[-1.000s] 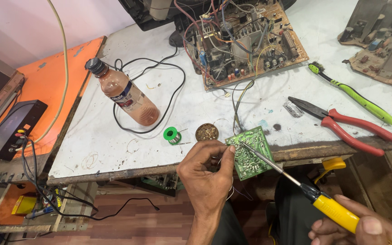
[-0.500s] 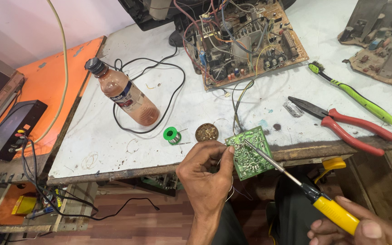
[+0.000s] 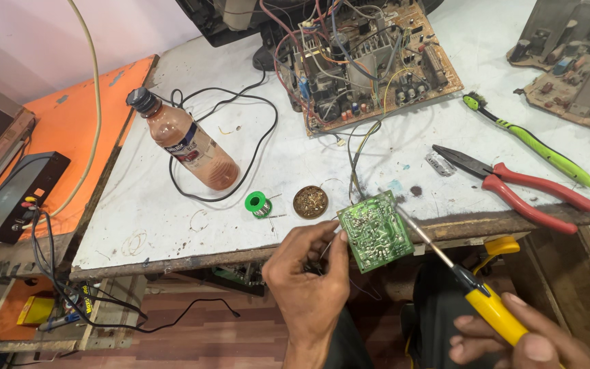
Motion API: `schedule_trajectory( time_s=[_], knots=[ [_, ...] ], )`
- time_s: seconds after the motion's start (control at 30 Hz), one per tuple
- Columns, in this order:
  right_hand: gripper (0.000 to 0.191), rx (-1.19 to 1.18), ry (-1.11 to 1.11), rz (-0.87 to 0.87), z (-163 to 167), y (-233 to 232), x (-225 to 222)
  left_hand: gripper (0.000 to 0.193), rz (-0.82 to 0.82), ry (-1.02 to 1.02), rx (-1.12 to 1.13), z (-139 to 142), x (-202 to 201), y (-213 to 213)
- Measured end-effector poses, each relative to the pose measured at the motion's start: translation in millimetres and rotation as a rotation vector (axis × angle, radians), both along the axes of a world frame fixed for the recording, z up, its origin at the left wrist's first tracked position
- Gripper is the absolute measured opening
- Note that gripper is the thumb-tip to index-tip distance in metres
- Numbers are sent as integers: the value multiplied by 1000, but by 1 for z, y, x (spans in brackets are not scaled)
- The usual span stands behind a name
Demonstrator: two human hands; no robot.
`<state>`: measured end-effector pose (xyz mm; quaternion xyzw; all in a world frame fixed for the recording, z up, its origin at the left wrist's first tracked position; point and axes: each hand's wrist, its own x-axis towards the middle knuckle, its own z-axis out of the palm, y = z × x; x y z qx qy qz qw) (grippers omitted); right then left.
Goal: The person solders a small green circuit board at a cluttered workbench. They hold the board with one hand, apply a yellow soldering iron to its underside, feed solder wire to the joints, and periodically reposition the board and trim or adjust component leads while working across different spots on the board.
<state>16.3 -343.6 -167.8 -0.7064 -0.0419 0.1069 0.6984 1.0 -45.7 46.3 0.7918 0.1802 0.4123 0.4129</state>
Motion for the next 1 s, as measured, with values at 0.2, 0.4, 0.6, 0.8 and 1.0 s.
schedule_trajectory(
  time_s=[0.2, 0.4, 0.6, 0.8, 1.0],
  knots=[
    [53, 216, -471, 319, 68, 44, 31, 16, -19, 4, -73, 2, -13, -7],
    [38, 68, -736, -118, 148, 142, -8, 23, -47, 132, -331, -1, -22, -18],
    [51, 101, -759, -260, 138, 188, -24, 36, -139, 186, -409, 2, -26, -17],
    [50, 154, -799, -340, 158, 199, -17, 55, -208, 245, -478, 12, -28, -14],
    [52, 14, -918, -366, 156, 197, -8, 53, -265, 239, -473, 15, -24, -11]
  ],
)
